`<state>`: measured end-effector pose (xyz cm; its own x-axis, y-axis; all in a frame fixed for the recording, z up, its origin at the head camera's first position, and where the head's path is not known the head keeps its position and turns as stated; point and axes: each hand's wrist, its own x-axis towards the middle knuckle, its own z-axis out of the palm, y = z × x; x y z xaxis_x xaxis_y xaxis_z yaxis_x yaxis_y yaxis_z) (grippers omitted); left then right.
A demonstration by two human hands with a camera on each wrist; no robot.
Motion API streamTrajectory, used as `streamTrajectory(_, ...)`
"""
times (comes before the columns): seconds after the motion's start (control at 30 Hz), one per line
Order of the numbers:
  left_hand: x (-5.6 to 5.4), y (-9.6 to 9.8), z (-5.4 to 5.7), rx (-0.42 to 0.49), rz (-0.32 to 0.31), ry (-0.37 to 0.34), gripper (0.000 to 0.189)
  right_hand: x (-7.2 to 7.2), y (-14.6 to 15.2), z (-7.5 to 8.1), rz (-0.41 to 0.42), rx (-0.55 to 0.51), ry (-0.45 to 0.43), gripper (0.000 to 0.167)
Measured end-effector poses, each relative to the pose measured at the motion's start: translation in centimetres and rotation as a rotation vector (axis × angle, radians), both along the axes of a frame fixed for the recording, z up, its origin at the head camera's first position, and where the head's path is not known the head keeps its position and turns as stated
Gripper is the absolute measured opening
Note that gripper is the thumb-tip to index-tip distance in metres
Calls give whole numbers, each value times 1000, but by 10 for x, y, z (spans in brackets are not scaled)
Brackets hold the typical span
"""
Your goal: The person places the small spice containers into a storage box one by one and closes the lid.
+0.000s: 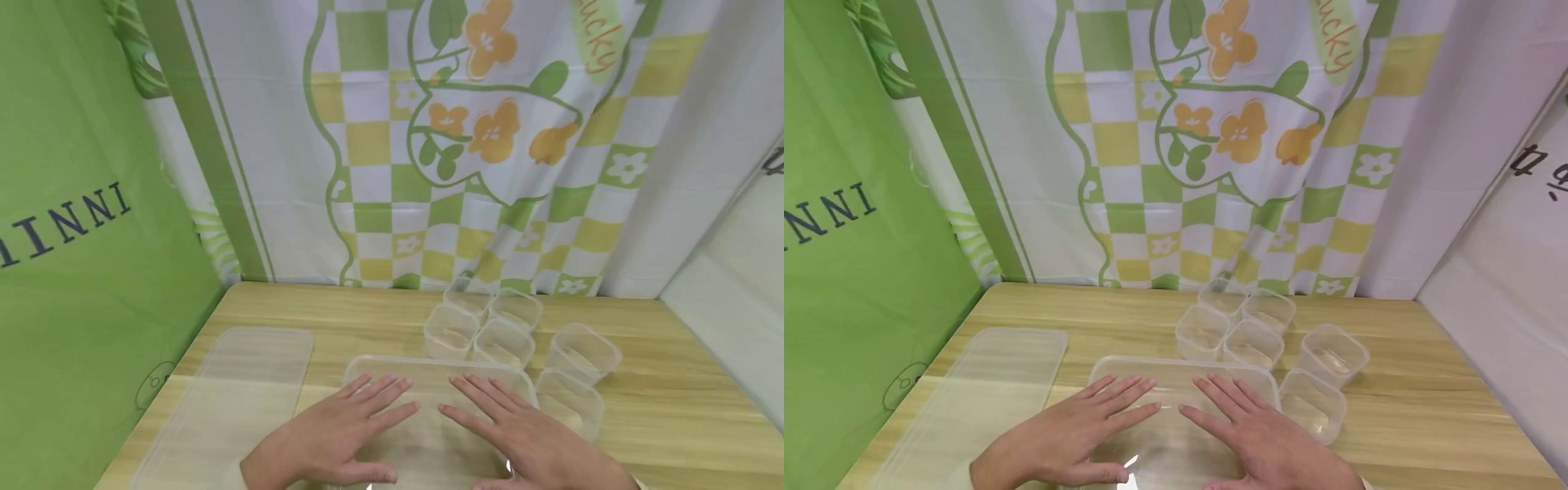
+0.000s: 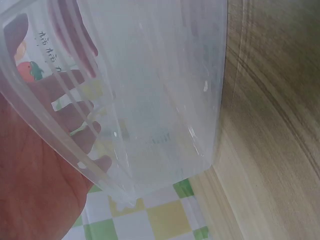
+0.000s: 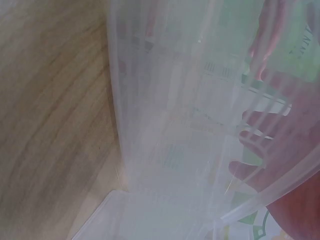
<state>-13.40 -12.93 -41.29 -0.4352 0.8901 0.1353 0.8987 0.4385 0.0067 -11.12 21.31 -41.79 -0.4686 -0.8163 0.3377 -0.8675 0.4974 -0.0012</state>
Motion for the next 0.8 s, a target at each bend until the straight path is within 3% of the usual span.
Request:
streamTrajectory(0.5, 1, -2, 2, 6, 10, 25, 80, 0, 0, 2, 0, -5, -8, 93)
streamTrajectory(0.8, -1, -10, 1, 90, 56, 2, 91, 2, 9, 3, -14, -91, -19, 92)
